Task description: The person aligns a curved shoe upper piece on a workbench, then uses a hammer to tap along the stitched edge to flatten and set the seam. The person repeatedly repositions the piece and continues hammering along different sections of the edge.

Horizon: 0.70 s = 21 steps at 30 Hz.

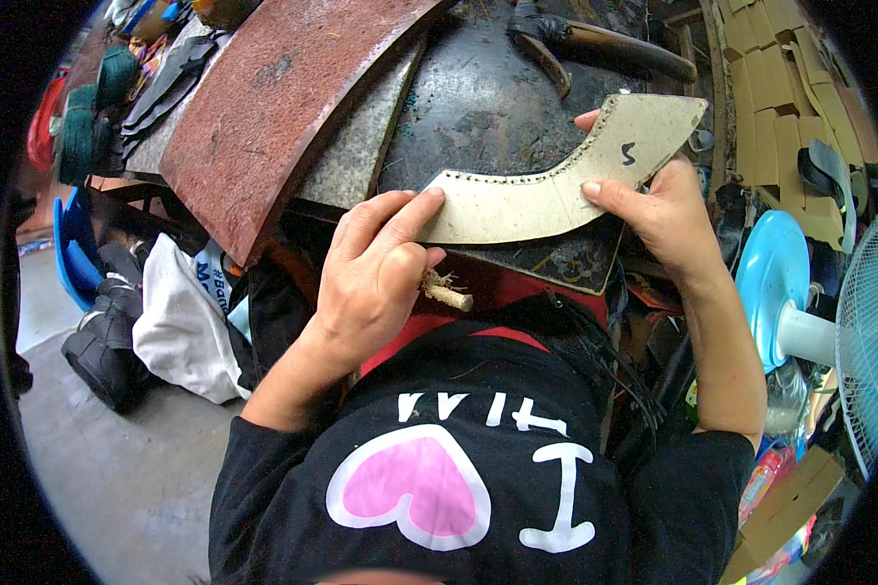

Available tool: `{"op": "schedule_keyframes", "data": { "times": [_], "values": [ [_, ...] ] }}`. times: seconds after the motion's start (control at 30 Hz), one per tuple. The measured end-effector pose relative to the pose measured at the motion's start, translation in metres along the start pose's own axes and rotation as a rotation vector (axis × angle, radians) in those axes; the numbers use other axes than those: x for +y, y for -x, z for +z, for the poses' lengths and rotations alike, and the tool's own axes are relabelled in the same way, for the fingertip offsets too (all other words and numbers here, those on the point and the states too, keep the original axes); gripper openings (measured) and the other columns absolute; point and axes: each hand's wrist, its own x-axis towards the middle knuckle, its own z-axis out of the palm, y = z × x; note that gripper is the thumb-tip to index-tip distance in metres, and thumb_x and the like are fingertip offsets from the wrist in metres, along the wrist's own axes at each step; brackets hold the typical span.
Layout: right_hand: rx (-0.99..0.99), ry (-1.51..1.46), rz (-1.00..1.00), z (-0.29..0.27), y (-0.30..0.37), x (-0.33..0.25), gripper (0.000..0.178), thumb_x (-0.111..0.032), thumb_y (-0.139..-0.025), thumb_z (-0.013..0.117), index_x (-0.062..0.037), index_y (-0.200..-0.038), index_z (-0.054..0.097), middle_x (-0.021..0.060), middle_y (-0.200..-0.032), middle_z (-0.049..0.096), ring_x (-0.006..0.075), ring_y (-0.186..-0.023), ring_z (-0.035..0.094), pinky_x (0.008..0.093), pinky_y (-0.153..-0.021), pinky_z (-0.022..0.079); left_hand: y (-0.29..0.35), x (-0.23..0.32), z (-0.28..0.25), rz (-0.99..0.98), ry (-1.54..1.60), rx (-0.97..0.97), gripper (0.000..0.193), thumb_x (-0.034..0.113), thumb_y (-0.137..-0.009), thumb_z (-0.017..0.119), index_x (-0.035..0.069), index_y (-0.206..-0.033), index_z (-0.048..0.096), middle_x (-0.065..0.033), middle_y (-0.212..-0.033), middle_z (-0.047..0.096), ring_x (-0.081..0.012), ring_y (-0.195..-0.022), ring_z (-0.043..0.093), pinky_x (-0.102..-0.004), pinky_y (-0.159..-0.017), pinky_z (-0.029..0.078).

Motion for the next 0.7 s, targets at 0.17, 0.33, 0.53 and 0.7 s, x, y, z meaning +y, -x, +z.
{"op": "schedule_keyframes", "data": {
  "times": [0.17,0.33,0.53,0.7],
  "values": [
    [0.018,0.005,-0.011,0.0038,0.0005,0.0007,0.049,-0.006,-0.082,0.073,-0.0031,-0.130,0.060,0.0069,-0.111,0.068,0.0154,-0.103,0.064,0.0311,-0.094,0.050,-0.0043,0.0035,-0.0018,-0.027,-0.044,-0.043,0.023,0.007,-0.076,0.073,0.002,-0.085,0.052,-0.0210,-0.121,0.067,-0.0373,-0.105,0.063,-0.0454,-0.086,0.052],
    [0.034,-0.051,0.025,0.0042,0.0010,-0.0014,0.049,-0.005,-0.082,0.072,-0.0026,-0.130,0.060,0.0069,-0.110,0.069,0.0156,-0.101,0.065,0.0306,-0.093,0.051,-0.0070,0.0049,0.0000,-0.062,-0.027,-0.035,0.021,0.006,-0.077,0.072,0.001,-0.084,0.052,-0.0208,-0.120,0.067,-0.0373,-0.105,0.064,-0.0459,-0.088,0.053],
    [0.029,-0.045,0.015,0.0037,-0.0003,-0.0003,0.048,-0.005,-0.083,0.072,-0.0027,-0.130,0.060,0.0071,-0.109,0.069,0.0153,-0.101,0.065,0.0304,-0.093,0.051,-0.0081,0.0007,0.0044,-0.051,-0.037,0.002,0.021,0.009,-0.072,0.068,0.001,-0.084,0.051,-0.0234,-0.118,0.066,-0.0369,-0.105,0.064,-0.0457,-0.089,0.053],
    [0.053,-0.030,0.022,0.0027,0.0004,0.0012,0.048,-0.006,-0.083,0.072,-0.0031,-0.129,0.060,0.0071,-0.110,0.069,0.0152,-0.102,0.064,0.0307,-0.094,0.050,-0.0077,0.0012,0.0045,-0.069,-0.007,0.000,0.025,0.002,-0.075,0.073,0.000,-0.085,0.050,-0.0234,-0.118,0.067,-0.0394,-0.104,0.065,-0.0470,-0.088,0.054]
  ]
}}
